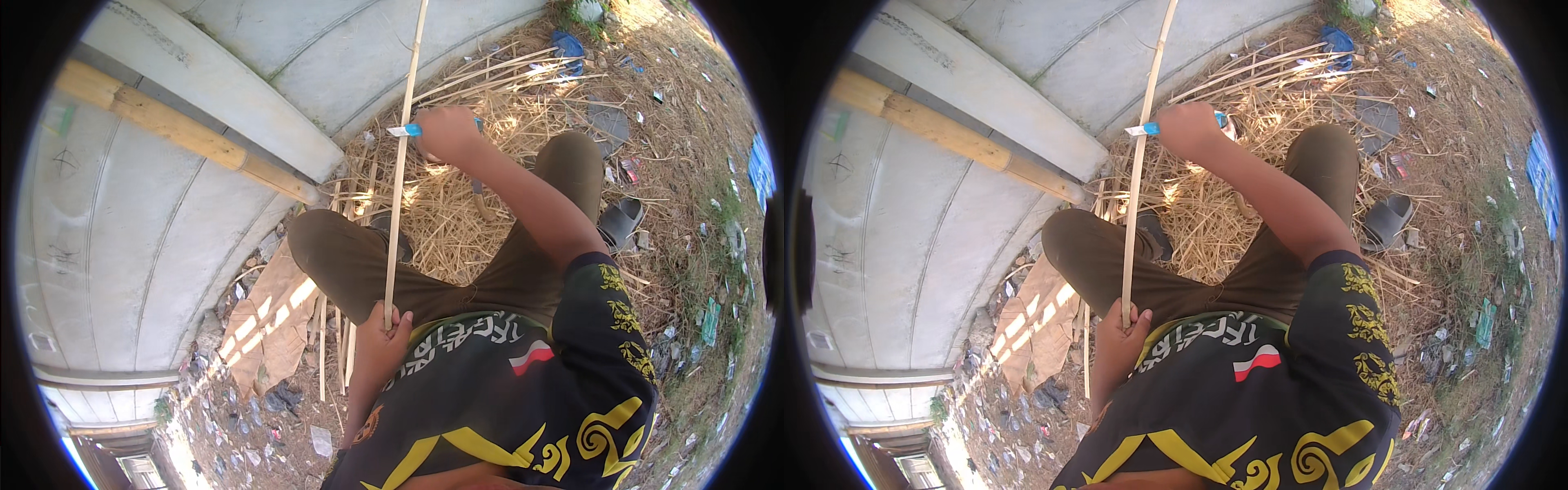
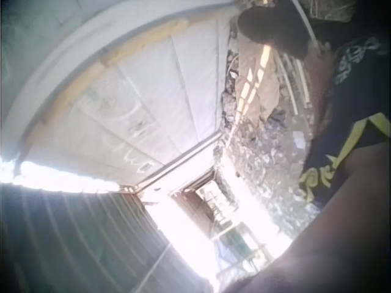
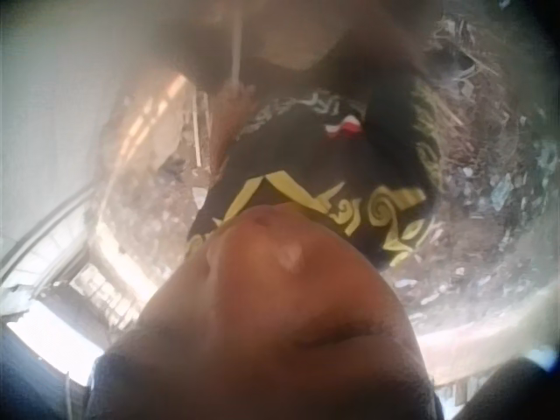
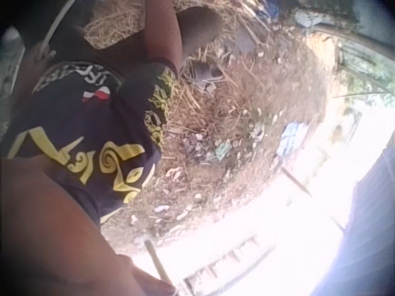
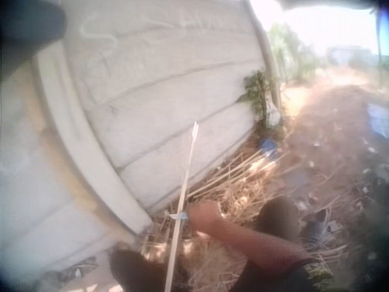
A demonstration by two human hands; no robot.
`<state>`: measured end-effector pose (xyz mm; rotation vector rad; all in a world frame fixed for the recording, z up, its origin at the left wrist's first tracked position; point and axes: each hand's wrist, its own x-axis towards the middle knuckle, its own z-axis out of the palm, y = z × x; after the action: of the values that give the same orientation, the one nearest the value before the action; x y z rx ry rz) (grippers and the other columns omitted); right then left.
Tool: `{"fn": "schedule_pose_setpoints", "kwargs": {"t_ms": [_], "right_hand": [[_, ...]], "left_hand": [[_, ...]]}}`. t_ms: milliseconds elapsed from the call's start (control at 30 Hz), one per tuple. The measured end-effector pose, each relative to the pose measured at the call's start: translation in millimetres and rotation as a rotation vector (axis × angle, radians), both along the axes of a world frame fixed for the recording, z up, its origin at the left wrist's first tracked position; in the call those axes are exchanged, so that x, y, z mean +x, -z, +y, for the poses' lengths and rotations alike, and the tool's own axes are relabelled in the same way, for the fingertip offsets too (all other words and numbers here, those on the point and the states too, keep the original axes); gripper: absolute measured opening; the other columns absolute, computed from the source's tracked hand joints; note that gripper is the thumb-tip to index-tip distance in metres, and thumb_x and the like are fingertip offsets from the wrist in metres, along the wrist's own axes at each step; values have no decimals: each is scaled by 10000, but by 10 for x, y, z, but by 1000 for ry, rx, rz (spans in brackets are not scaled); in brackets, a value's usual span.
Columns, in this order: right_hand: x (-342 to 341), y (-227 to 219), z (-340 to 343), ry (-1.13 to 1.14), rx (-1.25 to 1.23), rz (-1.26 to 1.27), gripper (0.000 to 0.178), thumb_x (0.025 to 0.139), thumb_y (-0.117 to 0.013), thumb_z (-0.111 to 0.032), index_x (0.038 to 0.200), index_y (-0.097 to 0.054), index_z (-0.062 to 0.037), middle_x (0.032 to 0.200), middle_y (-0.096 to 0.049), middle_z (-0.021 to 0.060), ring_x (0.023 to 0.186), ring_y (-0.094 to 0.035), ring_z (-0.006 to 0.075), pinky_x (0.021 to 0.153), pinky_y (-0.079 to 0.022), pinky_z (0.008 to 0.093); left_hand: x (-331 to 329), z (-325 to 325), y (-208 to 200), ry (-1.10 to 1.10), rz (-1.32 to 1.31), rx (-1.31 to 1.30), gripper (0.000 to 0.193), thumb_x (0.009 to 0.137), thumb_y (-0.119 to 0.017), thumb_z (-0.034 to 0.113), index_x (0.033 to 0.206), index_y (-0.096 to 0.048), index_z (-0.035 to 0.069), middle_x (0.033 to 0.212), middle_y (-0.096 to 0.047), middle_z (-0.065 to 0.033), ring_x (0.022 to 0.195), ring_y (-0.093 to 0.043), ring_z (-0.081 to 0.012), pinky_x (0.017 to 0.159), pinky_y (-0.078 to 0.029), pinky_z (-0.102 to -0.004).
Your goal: The person sits on the ground and uses a knife to shave and smooth a long, thin bamboo stick. They hold the stick with one hand and scrape the blade along its length to remove the outer layer and refine the shape.
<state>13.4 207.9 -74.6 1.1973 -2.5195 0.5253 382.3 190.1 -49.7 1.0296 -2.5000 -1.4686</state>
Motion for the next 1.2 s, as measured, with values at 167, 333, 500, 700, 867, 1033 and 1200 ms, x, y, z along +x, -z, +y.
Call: {"fn": "schedule_pose_setpoints", "kwargs": {"t_ms": [167, 333, 500, 700, 867, 1033, 1200], "right_hand": [[-488, -3, 190, 182, 10, -52, 105, 828, -639, -149, 824, -737, -112, 758, -726, 101, 726, -740, 291, 613, -581, 406], [-642, 154, 108, 177, -73, 149, 98, 817, -641, -125, 771, -722, -97, 695, -710, 93, 664, -733, 283, 553, -564, 388], [-867, 177, 177, 271, -166, 175, 89, 818, -642, -124, 746, -660, -76, 652, -678, 109, 616, -709, 292, 533, -549, 413], [-909, 26, 272, 308, -141, 0, 130, 796, -660, -166, 783, -701, -44, 697, -707, 144, 678, -734, 295, 577, -569, 398], [-473, 157, 76, 43, -135, -538, 180, 809, -630, -189, 832, -709, -29, 724, -706, 145, 725, -729, 331, 632, -579, 409], [173, 104, -22, -175, 91, -142, 156, 833, -625, -201, 830, -722, -79, 750, -709, 123, 709, -725, 319, 631, -573, 436], [611, 154, -119, -268, 111, -121, 135, 817, -662, -205, 805, -674, -71, 705, -668, 124, 696, -692, 326, 620, -548, 454]], "left_hand": [[146, 74, -26, 82, -77, -197, 198, 941, -661, 118, 852, -496, 55, 601, -485, -7, 508, -422, -53, 498, -355, -246], [257, 54, 68, 74, -68, -254, 162, 941, -638, 122, 884, -511, 39, 617, -569, -83, 509, -563, -128, 512, -445, -286], [381, -2, 200, 165, -59, -357, 122, 946, -611, 116, 923, -519, 40, 657, -618, -94, 568, -668, -169, 539, -502, -304], [462, -60, 278, 180, -19, -193, 173, 928, -664, 115, 887, -505, 59, 656, -592, -41, 533, -592, -106, 510, -450, -270], [541, -100, 369, 83, -27, 295, 226, 939, -684, 130, 847, -478, 112, 651, -436, 77, 573, -374, 10, 507, -305, -191], [62, -61, 249, -21, 47, 508, 262, 950, -684, 132, 848, -443, 127, 639, -406, 85, 515, -335, 13, 454, -271, -197], [-385, -173, 186, -76, 240, 804, 283, 973, -652, 120, 875, -387, 142, 619, -370, 81, 419, -301, -6, 371, -219, -222]]}}
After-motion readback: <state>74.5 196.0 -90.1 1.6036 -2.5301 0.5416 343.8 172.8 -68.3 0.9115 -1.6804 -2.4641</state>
